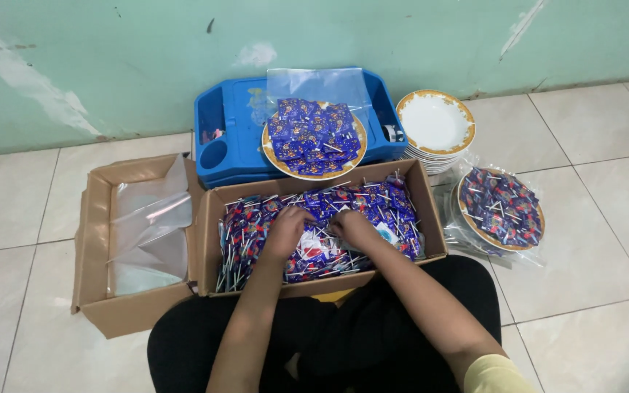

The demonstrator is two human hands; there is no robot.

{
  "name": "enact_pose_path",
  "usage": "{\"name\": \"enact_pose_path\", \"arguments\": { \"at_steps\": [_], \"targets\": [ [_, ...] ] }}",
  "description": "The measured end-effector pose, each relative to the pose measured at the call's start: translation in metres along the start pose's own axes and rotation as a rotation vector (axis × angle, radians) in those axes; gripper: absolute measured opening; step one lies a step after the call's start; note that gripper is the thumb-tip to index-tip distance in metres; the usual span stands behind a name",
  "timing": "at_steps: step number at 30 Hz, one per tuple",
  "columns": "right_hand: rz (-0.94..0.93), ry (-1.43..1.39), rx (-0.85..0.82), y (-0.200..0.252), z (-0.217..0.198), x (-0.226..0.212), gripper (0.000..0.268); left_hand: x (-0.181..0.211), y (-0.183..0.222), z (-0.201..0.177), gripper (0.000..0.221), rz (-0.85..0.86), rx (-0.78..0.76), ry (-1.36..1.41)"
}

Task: Arranging small blue packets on a plate and then placing the plate into a plastic bag

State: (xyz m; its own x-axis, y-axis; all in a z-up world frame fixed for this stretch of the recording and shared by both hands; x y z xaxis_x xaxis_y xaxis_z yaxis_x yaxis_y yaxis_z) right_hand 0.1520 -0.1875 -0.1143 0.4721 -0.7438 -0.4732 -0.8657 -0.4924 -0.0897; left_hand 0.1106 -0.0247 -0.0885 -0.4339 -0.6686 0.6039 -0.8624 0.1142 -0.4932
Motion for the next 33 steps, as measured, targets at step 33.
{"name": "enact_pose_path", "arguments": {
  "at_steps": [33],
  "targets": [
    [0.032, 0.261, 0.572, -0.103, -0.145, 0.056, 0.006, 0.016, -0.010, -0.067, 0.031, -0.119, 0.352, -0.022]
  ]
}}
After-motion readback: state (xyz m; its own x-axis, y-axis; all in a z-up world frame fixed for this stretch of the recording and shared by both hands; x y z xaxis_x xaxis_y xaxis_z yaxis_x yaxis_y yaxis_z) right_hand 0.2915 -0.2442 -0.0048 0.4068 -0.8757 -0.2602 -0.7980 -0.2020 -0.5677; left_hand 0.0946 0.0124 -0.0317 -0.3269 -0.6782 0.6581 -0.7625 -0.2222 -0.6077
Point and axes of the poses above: each hand's wrist, its own y-axis away from the middle knuckle, its own z-axis out of the palm, x = y × z, the point moved 9 cm from there along -y, towards the middle knuckle, and after that the axes turned 9 degrees about x, right-handed, at the moved point
